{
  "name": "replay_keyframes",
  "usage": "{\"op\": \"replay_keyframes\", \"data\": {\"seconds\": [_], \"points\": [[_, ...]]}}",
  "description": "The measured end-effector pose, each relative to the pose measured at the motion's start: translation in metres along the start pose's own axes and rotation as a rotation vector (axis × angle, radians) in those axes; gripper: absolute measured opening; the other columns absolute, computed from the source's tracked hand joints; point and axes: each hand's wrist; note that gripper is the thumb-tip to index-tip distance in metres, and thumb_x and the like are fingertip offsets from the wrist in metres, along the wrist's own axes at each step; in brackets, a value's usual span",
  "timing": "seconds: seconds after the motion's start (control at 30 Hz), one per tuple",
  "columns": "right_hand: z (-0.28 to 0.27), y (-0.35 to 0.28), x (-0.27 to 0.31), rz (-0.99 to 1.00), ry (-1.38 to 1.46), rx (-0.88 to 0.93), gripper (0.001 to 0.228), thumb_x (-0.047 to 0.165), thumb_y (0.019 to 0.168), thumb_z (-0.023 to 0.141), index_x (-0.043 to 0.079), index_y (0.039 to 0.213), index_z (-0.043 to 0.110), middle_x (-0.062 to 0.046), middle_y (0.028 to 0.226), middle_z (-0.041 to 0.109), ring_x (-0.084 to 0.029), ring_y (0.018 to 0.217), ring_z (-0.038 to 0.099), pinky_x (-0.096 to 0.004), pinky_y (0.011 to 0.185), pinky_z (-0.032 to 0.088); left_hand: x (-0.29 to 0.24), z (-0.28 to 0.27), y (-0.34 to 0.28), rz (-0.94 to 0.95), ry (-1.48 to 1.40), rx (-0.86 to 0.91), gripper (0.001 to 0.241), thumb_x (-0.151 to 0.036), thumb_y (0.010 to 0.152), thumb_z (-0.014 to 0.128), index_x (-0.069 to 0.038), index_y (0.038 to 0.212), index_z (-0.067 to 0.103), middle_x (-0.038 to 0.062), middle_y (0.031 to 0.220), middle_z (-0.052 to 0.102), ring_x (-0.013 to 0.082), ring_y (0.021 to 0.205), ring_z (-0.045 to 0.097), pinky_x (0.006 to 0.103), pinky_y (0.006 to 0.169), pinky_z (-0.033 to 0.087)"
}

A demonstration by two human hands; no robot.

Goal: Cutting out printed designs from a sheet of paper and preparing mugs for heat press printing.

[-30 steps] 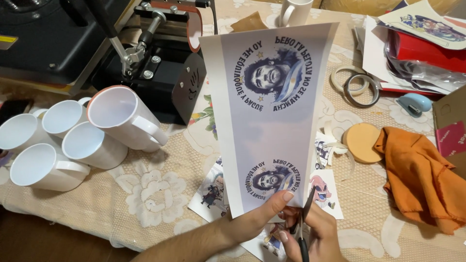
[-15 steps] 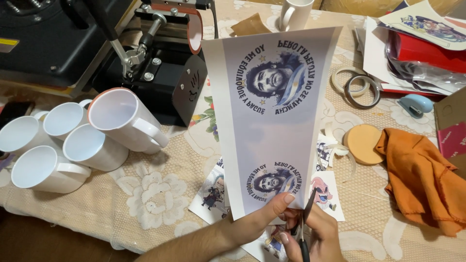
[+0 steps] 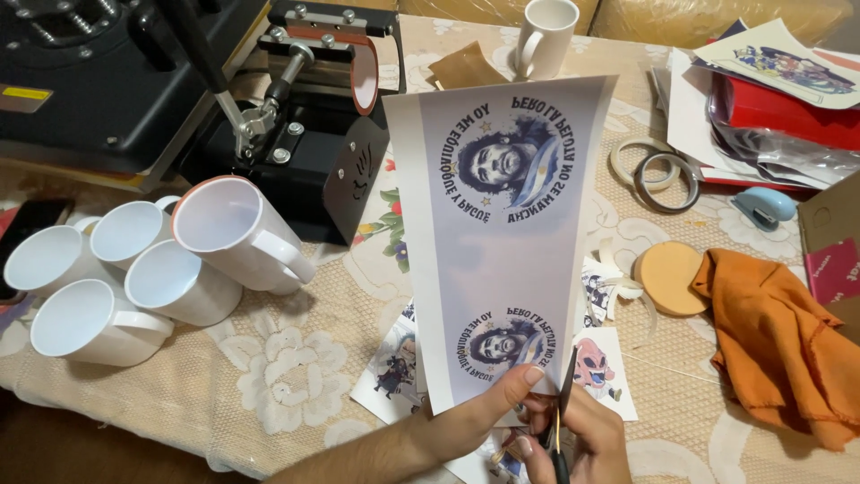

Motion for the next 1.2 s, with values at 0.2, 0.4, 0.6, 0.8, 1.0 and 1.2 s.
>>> {"op": "replay_keyframes", "data": {"seconds": [0.2,0.4,0.6,0.8,1.0,1.2], "points": [[0.004,0.000,0.006,0.029,0.025,-0.061,0.010,0.013,0.061,0.065,0.006,0.067,0.069,0.000,0.054,0.051,-0.010,0.050,0.052,-0.021,0.047,0.038,0.009,-0.004,0.003,-0.007,-0.002,0.109,0.046,-0.045,0.107,0.045,-0.013,0.079,0.061,-0.004,0.077,0.061,0.0067,0.071,0.055,0.0196,0.068,0.045],[0.005,0.000,0.000,0.003,0.011,-0.063,0.008,0.015,0.061,0.068,0.008,0.060,0.063,0.001,0.056,0.055,-0.009,0.048,0.051,-0.020,0.044,0.037,0.007,-0.005,0.003,-0.021,0.046,0.094,0.046,-0.044,0.107,0.045,-0.013,0.078,0.062,-0.005,0.078,0.062,0.0075,0.074,0.057,0.0214,0.076,0.046],[0.006,-0.005,-0.008,-0.023,0.021,-0.097,0.012,0.015,0.065,0.070,0.007,0.074,0.072,0.002,0.058,0.054,-0.007,0.048,0.050,-0.020,0.045,0.040,0.009,-0.006,0.004,0.006,0.022,0.096,0.045,-0.044,0.106,0.046,-0.012,0.079,0.063,-0.004,0.082,0.063,0.0085,0.083,0.060,0.0232,0.086,0.048],[0.007,-0.008,-0.011,0.040,0.000,-0.102,0.017,0.015,0.065,0.072,0.006,0.079,0.077,0.000,0.059,0.055,-0.006,0.048,0.049,-0.019,0.045,0.039,-0.004,-0.002,0.000,-0.034,0.022,0.050,0.045,-0.045,0.103,0.050,-0.013,0.074,0.063,-0.005,0.078,0.062,0.0088,0.081,0.060,0.0243,0.088,0.047],[0.012,-0.008,-0.011,-0.016,0.001,-0.174,0.014,0.013,0.064,0.069,0.007,0.075,0.076,0.002,0.056,0.057,-0.005,0.046,0.049,-0.017,0.045,0.037,-0.003,-0.003,0.000,-0.076,0.042,0.001,0.044,-0.046,0.102,0.052,-0.013,0.076,0.065,-0.005,0.080,0.065,0.0083,0.084,0.063,0.0244,0.089,0.051],[0.012,-0.005,-0.003,0.015,-0.014,-0.168,0.011,0.011,0.064,0.069,0.006,0.071,0.076,0.002,0.054,0.056,-0.005,0.045,0.047,-0.017,0.045,0.035,0.002,-0.003,0.002,-0.133,-0.003,-0.061,0.041,-0.044,0.100,0.057,-0.011,0.079,0.066,-0.002,0.080,0.067,0.0098,0.081,0.065,0.0241,0.083,0.053]]}}
Point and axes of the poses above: each hand's wrist, its own y-axis towards the middle knuckle, its own z-axis out of the palm, x = y × z
